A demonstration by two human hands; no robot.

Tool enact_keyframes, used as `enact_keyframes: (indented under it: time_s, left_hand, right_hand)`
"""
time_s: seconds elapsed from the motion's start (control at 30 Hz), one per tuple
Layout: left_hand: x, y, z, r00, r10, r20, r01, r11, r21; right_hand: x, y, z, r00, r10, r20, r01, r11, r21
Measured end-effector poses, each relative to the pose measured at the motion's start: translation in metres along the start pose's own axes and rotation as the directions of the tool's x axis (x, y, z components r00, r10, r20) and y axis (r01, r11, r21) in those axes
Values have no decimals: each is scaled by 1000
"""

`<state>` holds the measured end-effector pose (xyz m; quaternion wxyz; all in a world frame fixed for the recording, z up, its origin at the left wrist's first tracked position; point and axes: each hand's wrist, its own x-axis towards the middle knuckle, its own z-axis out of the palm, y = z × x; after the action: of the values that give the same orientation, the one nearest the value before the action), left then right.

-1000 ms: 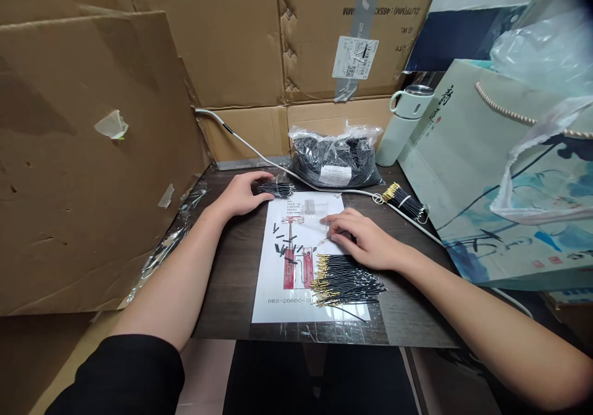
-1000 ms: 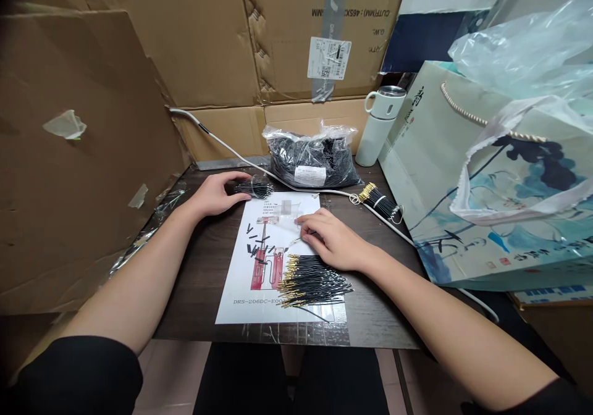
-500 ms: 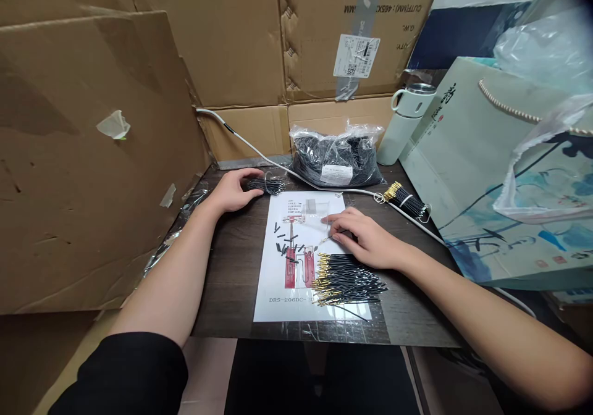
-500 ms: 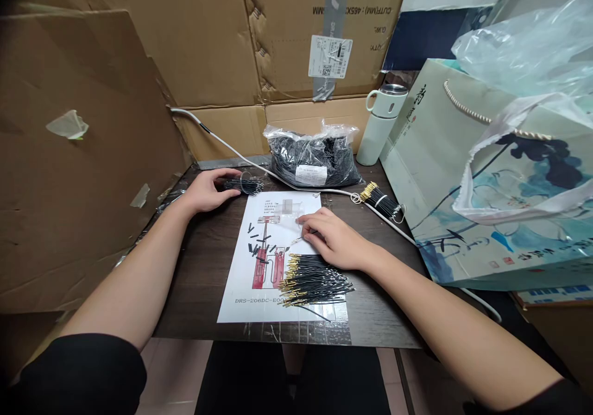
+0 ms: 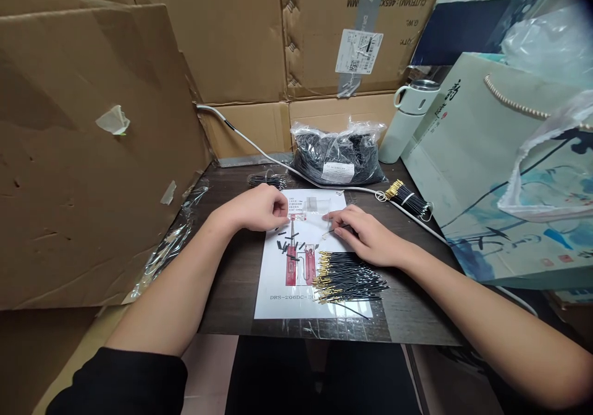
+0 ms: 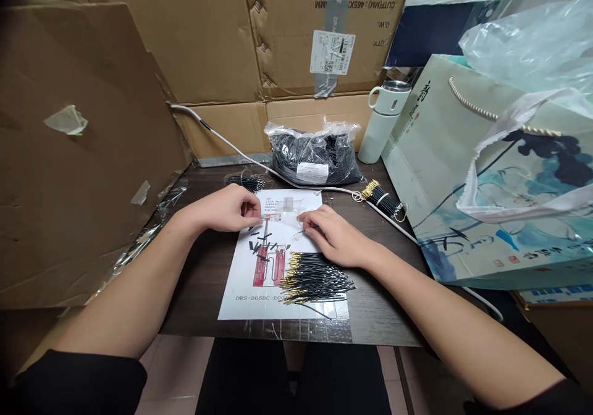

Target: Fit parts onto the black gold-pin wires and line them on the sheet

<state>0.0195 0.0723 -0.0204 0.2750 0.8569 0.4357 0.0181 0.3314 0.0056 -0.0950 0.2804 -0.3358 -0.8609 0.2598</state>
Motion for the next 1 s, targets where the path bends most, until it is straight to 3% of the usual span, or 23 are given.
enact_keyframes:
  time_s: [0.17,0.3,0.53,0.73,1.0]
  left_hand:
    - [5,10,15,990,69,123,-56,993,-101]
    - [8,12,24,986,73,152,-56,992,-113]
    - [8,2,21,997,65,38,-61,994,-93]
    - [10,-2,20,996,24,83,-12,990,-140]
    - [13,5,33,991,122,45,-115,983,-142]
  right_hand:
    - [2,2,2,1000,13,1,-13,1000,10]
    - [2,2,3,1000,23,-8,-22,999,23]
    - [1,2,3,1000,21,-4,-21,1000,10]
    - [5,-1,4,1000,25,5,-25,999,-20]
    - [15,6,12,997,65,41,-63,997,-47]
